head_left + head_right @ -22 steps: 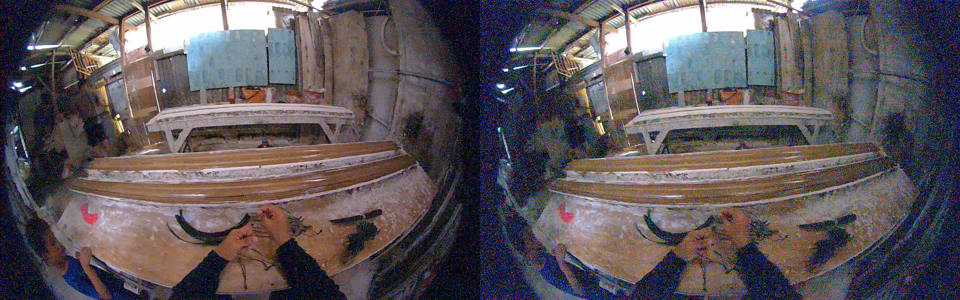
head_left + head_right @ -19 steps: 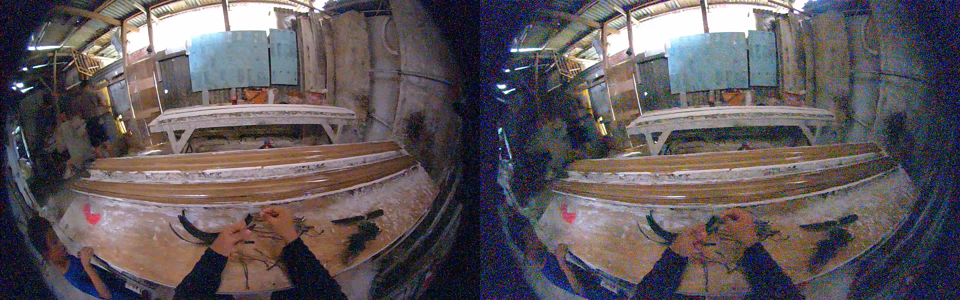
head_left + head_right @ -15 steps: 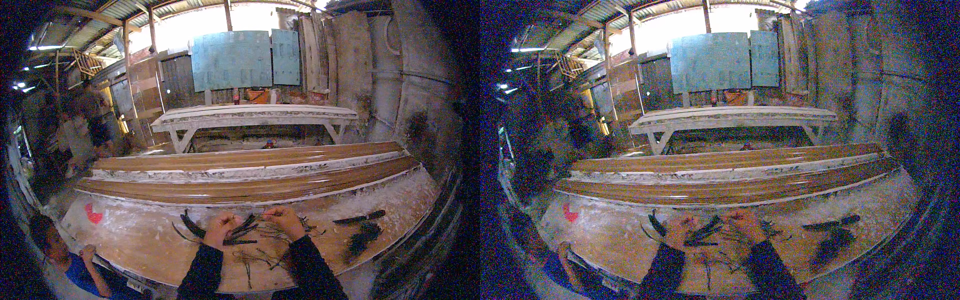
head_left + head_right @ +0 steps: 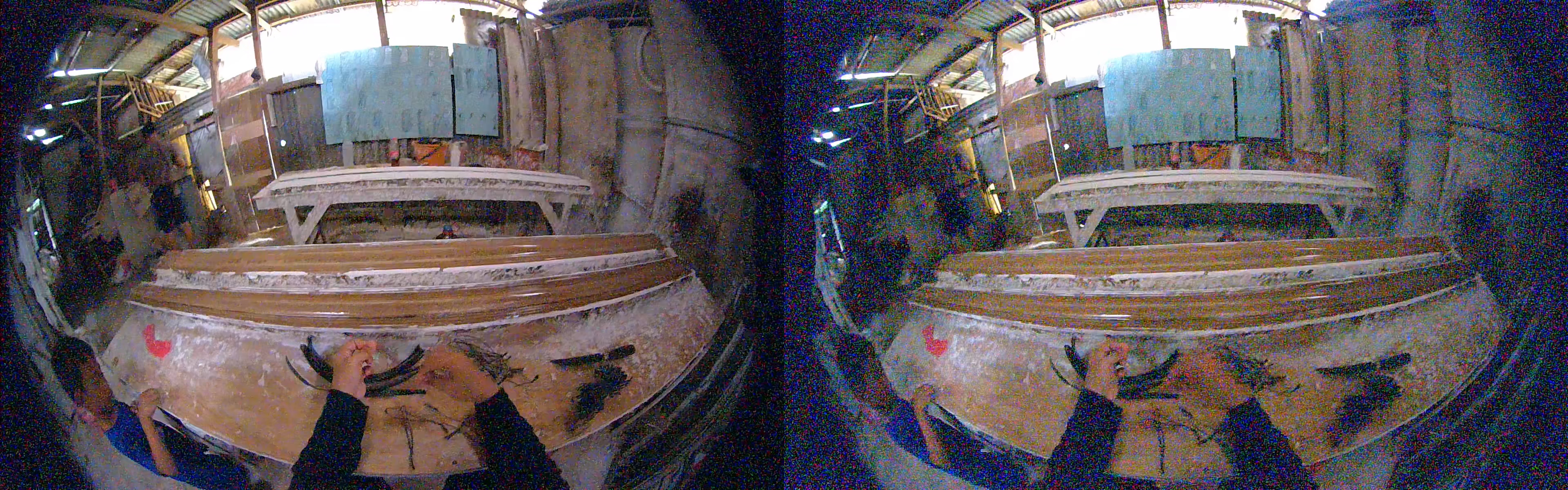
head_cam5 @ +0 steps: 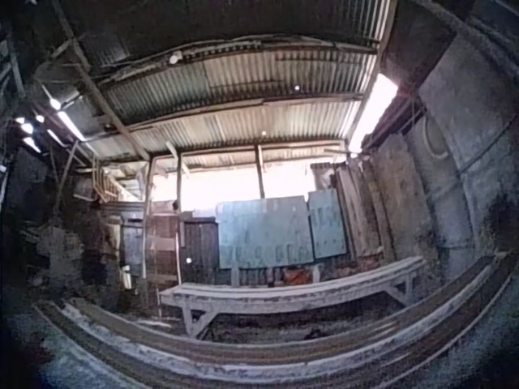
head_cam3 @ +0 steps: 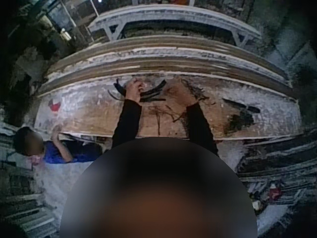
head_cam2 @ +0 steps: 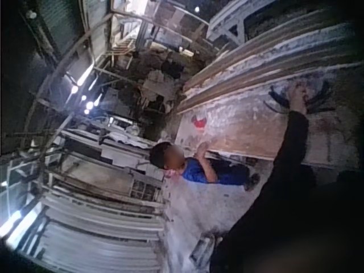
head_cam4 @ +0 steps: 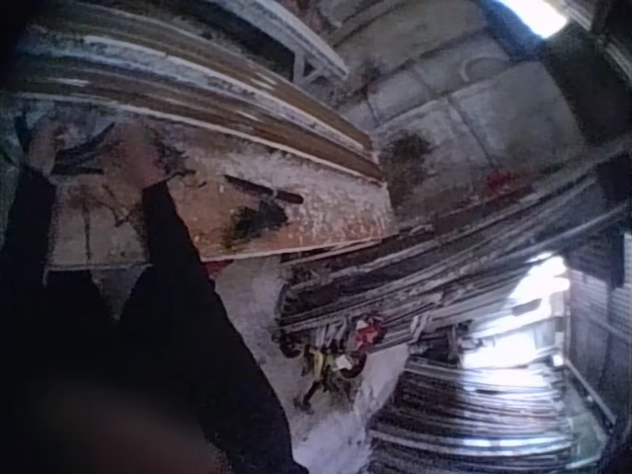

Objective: The person repeatedly picks up thin dark bamboo strips from a pile on a workbench, peels or separates them by hand, and places them back on the table. A second person works in the background on a separate bench.

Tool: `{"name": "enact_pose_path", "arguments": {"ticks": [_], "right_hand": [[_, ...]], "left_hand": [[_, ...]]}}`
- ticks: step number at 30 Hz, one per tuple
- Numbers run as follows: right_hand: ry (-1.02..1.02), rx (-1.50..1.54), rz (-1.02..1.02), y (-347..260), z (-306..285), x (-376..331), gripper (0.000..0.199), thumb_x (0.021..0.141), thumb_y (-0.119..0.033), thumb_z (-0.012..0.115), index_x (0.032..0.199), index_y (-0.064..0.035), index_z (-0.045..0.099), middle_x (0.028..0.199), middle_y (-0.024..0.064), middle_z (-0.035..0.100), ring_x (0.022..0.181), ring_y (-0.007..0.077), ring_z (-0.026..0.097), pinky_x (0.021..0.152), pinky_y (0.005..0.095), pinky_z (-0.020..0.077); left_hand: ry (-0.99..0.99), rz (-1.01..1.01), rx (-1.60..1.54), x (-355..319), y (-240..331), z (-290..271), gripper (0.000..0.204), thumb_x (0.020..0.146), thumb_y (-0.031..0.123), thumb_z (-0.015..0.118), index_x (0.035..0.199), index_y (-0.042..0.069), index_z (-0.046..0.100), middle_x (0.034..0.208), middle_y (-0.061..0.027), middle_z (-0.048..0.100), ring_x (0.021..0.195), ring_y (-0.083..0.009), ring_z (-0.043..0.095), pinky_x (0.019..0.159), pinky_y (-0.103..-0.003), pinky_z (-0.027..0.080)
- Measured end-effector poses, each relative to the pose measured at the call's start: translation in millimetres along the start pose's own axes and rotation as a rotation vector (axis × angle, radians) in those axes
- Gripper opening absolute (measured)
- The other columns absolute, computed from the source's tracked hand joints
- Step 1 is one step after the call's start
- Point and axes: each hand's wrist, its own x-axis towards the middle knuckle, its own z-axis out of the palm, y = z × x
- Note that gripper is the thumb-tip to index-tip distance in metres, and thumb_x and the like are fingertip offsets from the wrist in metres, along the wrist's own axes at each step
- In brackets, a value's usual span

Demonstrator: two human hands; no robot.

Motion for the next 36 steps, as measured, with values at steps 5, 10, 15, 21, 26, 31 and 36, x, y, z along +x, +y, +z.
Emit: {"name": "enact_pose_path", "arguments": {"ticks": [5, 10, 15, 21, 26, 31, 36], "right_hand": [[-0.203, -0.259, -0.021, -20, -1, 0, 0.003, 0.075, -0.007, 0.057, 0.078, -0.0058, 0.058, 0.079, 0.0058, 0.057, 0.078, 0.0179, 0.055, 0.07, 0.0299, 0.0442], [-0.2, -0.154, 0.249, -33, -33, -12, 0.012, 0.075, -0.015, 0.059, 0.081, -0.0043, 0.061, 0.078, 0.0054, 0.06, 0.076, 0.0161, 0.056, 0.07, 0.0286, 0.0439], [-0.069, -0.157, 0.449, -28, -69, -32, 0.018, 0.075, -0.019, 0.059, 0.084, -0.0038, 0.063, 0.078, 0.0056, 0.063, 0.073, 0.0144, 0.057, 0.068, 0.0293, 0.0447], [-0.103, -0.482, 0.594, -3, -92, -51, 0.023, 0.073, -0.024, 0.06, 0.082, -0.004, 0.064, 0.074, 0.0073, 0.064, 0.068, 0.0166, 0.059, 0.065, 0.0308, 0.046], [-0.078, -0.521, 0.544, 10, -100, -57, 0.025, 0.073, -0.029, 0.059, 0.081, -0.0054, 0.065, 0.075, 0.01, 0.064, 0.066, 0.019, 0.059, 0.063, 0.032, 0.0459], [0.084, -0.775, 0.594, -3, -95, -45, 0.027, 0.074, -0.031, 0.059, 0.081, -0.0057, 0.065, 0.075, 0.0113, 0.063, 0.065, 0.0189, 0.059, 0.061, 0.0322, 0.0453], [0.111, -0.406, 0.313, -16, -56, -18, 0.028, 0.078, -0.031, 0.057, 0.086, -0.0058, 0.063, 0.076, 0.0095, 0.063, 0.066, 0.0164, 0.057, 0.063, 0.031, 0.045]], "left_hand": [[0.045, -0.046, 0.078, -7, 0, 3, 0.003, 0.071, 0.011, 0.062, 0.073, 0.01, 0.059, 0.065, 0.0029, 0.052, 0.051, -0.0052, 0.043, 0.044, -0.019, 0.035], [-0.273, 0.364, 0.52, 2, 2, -1, 0.01, 0.07, 0.015, 0.065, 0.076, 0.007, 0.064, 0.066, 0.0004, 0.055, 0.06, -0.0106, 0.05, 0.053, -0.022, 0.04], [-0.559, 0.237, 0.686, 7, -7, -6, 0.017, 0.069, 0.018, 0.066, 0.082, 0.007, 0.064, 0.078, -0.0064, 0.059, 0.075, -0.0169, 0.055, 0.068, -0.028, 0.043], [-0.757, 0.355, 1.081, -2, -12, -6, 0.027, 0.063, 0.015, 0.07, 0.088, 0.008, 0.063, 0.086, -0.0127, 0.057, 0.085, -0.0274, 0.054, 0.076, -0.034, 0.043], [-0.752, 0.277, 1.181, -8, -3, 0, 0.022, 0.063, 0.014, 0.069, 0.084, 0.008, 0.064, 0.083, -0.0126, 0.058, 0.082, -0.0265, 0.056, 0.074, -0.035, 0.043], [-0.582, 0.403, 1.108, -10, 2, 7, 0.015, 0.064, 0.014, 0.068, 0.075, 0.005, 0.063, 0.072, -0.0094, 0.058, 0.07, -0.0211, 0.056, 0.064, -0.032, 0.045], [-0.233, 0.34, 0.629, -13, 17, 11, 0.014, 0.071, 0.016, 0.066, 0.074, 0.004, 0.059, 0.065, -0.0032, 0.056, 0.054, -0.0123, 0.049, 0.05, -0.024, 0.04]]}}
